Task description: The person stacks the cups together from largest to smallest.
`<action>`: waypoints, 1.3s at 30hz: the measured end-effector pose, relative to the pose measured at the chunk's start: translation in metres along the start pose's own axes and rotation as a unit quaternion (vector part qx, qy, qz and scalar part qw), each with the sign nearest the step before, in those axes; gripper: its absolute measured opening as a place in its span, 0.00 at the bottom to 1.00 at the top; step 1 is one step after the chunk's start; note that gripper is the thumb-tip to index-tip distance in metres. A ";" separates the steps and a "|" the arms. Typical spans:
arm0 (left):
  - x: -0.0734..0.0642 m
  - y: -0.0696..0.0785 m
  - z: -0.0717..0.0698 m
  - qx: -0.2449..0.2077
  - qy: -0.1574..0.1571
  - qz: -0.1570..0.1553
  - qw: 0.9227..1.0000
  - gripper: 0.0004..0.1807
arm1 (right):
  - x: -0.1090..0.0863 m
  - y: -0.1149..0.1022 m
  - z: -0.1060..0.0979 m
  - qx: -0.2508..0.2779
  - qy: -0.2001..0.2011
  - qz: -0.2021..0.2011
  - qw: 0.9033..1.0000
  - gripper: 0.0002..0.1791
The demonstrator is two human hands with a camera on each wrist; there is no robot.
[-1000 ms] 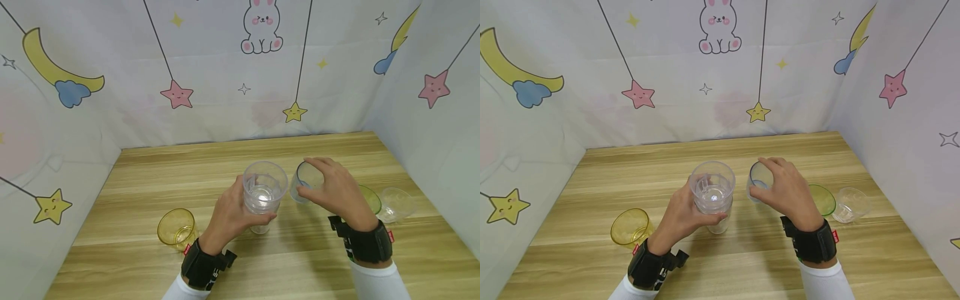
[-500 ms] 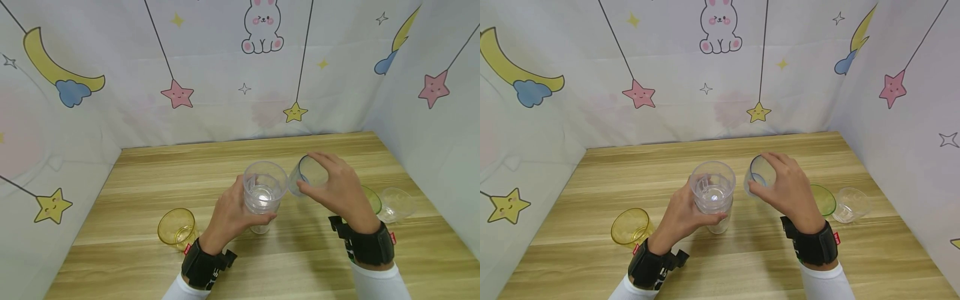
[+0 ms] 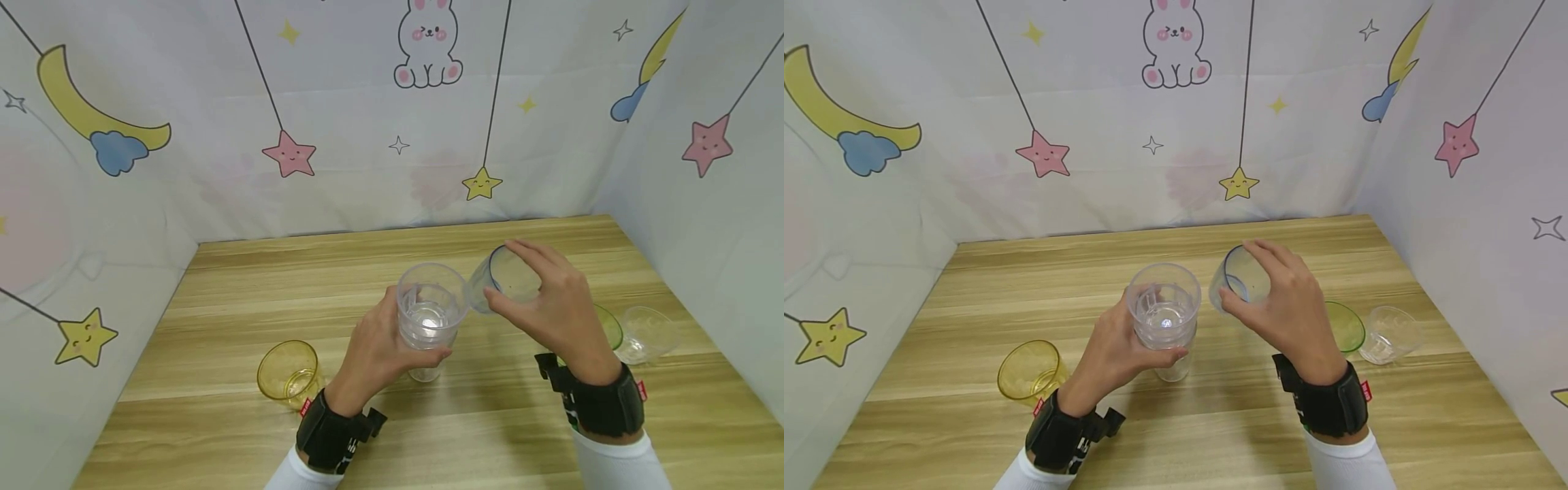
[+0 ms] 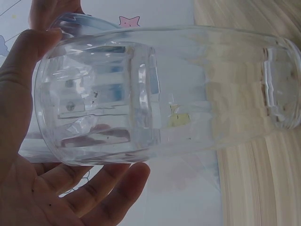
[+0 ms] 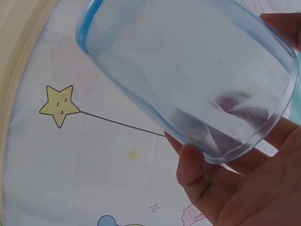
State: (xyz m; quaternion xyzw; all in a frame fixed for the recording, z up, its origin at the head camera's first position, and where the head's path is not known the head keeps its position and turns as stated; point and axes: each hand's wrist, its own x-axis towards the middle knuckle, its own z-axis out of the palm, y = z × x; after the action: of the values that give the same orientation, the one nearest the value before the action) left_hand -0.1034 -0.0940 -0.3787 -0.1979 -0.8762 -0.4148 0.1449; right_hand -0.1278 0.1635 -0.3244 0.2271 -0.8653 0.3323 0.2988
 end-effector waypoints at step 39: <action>0.000 -0.002 0.001 0.001 0.002 0.003 1.000 0.51 | 0.001 -0.008 -0.004 0.030 0.110 -0.012 0.993 0.30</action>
State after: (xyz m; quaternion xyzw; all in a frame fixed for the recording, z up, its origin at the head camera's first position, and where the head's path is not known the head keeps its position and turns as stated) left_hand -0.1044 -0.0943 -0.3804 -0.1995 -0.8758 -0.4139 0.1480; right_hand -0.1220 0.1606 -0.3174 0.2081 -0.8142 0.3774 0.3890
